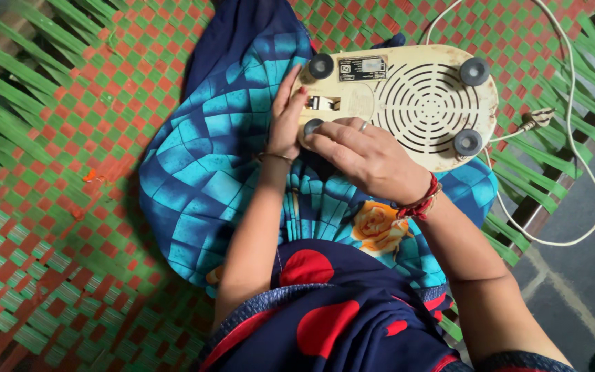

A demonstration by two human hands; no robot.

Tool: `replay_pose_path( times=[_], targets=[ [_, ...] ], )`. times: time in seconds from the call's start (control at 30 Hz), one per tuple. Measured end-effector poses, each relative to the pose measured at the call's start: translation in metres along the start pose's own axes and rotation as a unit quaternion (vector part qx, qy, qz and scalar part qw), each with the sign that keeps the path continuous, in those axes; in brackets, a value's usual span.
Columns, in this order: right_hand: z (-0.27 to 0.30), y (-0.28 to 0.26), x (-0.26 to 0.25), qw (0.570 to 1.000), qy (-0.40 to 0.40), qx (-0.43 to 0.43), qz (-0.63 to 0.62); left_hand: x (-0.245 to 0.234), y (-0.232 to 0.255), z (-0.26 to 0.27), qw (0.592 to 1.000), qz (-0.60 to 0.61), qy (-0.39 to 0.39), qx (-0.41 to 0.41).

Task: The person wipes the base of a blender with a cloth and then uses a screwdriver to remove and replace screws on the bottom of the device.

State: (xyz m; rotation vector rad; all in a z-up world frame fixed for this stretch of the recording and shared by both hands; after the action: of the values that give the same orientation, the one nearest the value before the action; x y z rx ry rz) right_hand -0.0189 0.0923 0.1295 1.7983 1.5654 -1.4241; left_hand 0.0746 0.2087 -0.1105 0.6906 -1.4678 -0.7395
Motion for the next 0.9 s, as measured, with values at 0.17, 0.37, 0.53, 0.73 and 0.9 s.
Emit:
replay_pose_path(
  times=[0.17, 0.37, 0.53, 0.73, 0.9],
  targets=[
    [0.011, 0.006, -0.021, 0.995, 0.085, 0.049, -0.03, 0.035, -0.018, -0.009, 0.999, -0.001, 0.035, 0.006],
    [0.032, 0.016, -0.042, 0.95, 0.17, 0.209, -0.16, 0.073, -0.003, -0.007, 0.997, -0.068, -0.005, 0.044],
    [0.033, 0.011, -0.035, 0.931, 0.187, 0.221, -0.224, 0.066, 0.0, -0.009, 0.997, -0.081, 0.014, 0.004],
    [0.024, 0.008, -0.037, 0.959, 0.143, 0.179, -0.167, 0.06, -0.002, -0.01, 1.0, -0.004, -0.009, -0.001],
    [0.012, 0.01, -0.022, 0.942, 0.134, 0.199, -0.233, 0.056, -0.004, -0.01, 0.999, 0.019, -0.025, 0.007]
  ],
)
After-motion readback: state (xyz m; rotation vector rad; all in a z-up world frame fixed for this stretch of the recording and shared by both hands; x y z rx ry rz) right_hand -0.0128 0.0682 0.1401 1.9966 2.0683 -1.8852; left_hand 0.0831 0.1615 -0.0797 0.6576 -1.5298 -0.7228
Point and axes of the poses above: each hand's wrist, its own z-axis away from the middle knuckle, its own x-axis out of the palm, y = z × x, the point moved 5 cm from there along -z, towards the middle knuckle, and after that the axes turned 7 degrees about -z, right-handed, at the moved point
